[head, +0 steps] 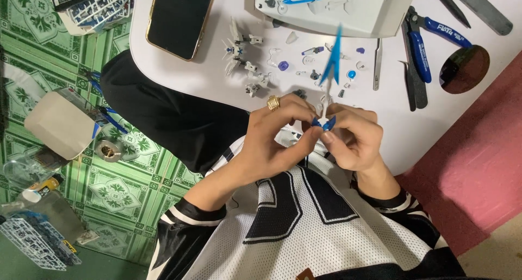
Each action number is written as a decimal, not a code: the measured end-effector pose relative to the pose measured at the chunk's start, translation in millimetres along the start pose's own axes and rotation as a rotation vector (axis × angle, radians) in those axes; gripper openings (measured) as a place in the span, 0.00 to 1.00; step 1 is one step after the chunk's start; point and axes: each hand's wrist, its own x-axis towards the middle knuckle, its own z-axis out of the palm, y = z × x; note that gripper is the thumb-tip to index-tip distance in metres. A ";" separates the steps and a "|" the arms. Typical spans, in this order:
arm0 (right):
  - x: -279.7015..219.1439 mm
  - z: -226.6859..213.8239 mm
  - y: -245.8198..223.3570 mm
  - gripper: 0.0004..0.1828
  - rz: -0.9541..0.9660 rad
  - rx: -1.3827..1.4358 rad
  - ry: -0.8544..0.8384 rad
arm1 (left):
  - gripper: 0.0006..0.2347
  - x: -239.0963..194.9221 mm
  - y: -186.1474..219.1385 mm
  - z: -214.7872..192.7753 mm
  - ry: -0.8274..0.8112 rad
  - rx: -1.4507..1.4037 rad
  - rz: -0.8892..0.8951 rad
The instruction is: Assembling small plastic model kit parts by hand on a low table.
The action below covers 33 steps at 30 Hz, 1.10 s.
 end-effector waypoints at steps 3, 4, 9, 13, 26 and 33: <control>-2.5 -10.6 -1.7 0.12 -0.021 -0.040 0.064 | 0.02 4.9 14.0 -3.1 -0.026 0.163 0.090; 0.3 -10.3 -7.4 0.12 -0.017 -0.039 0.063 | 0.02 5.6 15.9 -3.5 -0.024 0.163 0.086; 11.4 -6.0 -26.8 0.06 -0.020 -0.082 0.048 | 0.03 6.5 21.4 -8.7 -0.089 0.276 0.192; 4.5 -3.4 -28.8 0.06 -0.012 -0.116 0.049 | 0.03 5.1 23.1 -13.3 -0.093 0.348 0.247; -12.3 13.9 -15.4 0.07 0.236 0.103 0.283 | 0.07 5.3 22.0 -24.5 -0.187 0.215 0.096; -2.4 27.2 -26.4 0.11 0.210 0.247 0.263 | 0.08 -2.3 18.4 -22.5 -0.111 0.121 0.130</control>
